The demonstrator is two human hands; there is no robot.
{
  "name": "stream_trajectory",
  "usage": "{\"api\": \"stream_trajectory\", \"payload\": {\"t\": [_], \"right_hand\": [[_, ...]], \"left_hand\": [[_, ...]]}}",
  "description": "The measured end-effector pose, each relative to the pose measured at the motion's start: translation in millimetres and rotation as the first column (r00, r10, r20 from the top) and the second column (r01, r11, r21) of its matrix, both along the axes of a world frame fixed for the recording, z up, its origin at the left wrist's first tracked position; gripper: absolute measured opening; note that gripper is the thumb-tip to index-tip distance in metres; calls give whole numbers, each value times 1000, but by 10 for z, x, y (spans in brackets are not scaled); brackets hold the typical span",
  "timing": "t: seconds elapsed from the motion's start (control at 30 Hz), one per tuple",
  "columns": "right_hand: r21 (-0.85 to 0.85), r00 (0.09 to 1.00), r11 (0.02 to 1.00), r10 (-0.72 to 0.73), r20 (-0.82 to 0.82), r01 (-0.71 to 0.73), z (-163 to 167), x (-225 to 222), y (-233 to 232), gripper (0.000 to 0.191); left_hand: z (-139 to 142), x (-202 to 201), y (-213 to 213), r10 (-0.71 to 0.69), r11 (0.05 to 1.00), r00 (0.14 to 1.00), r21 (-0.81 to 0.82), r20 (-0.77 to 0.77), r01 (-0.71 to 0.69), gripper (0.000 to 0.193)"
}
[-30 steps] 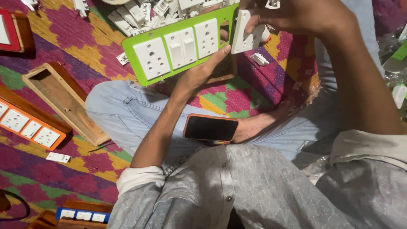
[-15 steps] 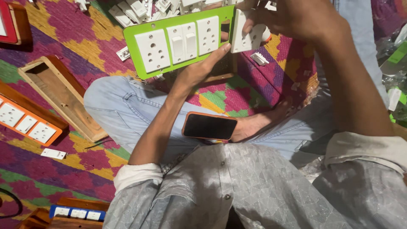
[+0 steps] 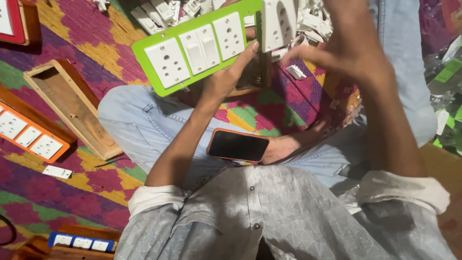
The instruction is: The person assembles a green multi-gang electrical socket panel by inserting white socket modules and switches into the frame. They pick components from a large pile on the floor, place them into the panel, and secure them with screws from a small wooden box.
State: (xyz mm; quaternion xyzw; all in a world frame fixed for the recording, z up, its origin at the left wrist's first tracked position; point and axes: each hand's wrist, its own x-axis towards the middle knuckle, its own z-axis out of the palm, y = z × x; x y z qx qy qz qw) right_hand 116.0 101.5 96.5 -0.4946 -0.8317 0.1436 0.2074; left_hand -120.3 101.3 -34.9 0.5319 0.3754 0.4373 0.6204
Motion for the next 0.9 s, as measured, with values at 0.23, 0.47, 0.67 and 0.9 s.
{"api": "stream_trajectory", "payload": {"t": [0.23,0.47,0.67,0.9], "right_hand": [[-19,999,1000,-11,47,12,-339,-67,-50,76],[259,985,965,90,-146,-49,-874,-48,-11,70],[376,958,927,119,-261,-13,-1114,-73,-54,71],[388,920,921,131,-370,25,-1151,-97,-39,63]], "left_hand": [[112,79,-50,202,905,979,384,-7,-184,48],[-47,62,-23,205,720,966,693,-155,-42,64],[-2,27,-63,241,526,955,850,-175,23,65],[58,-8,-98,242,528,949,848,-201,45,66]]}}
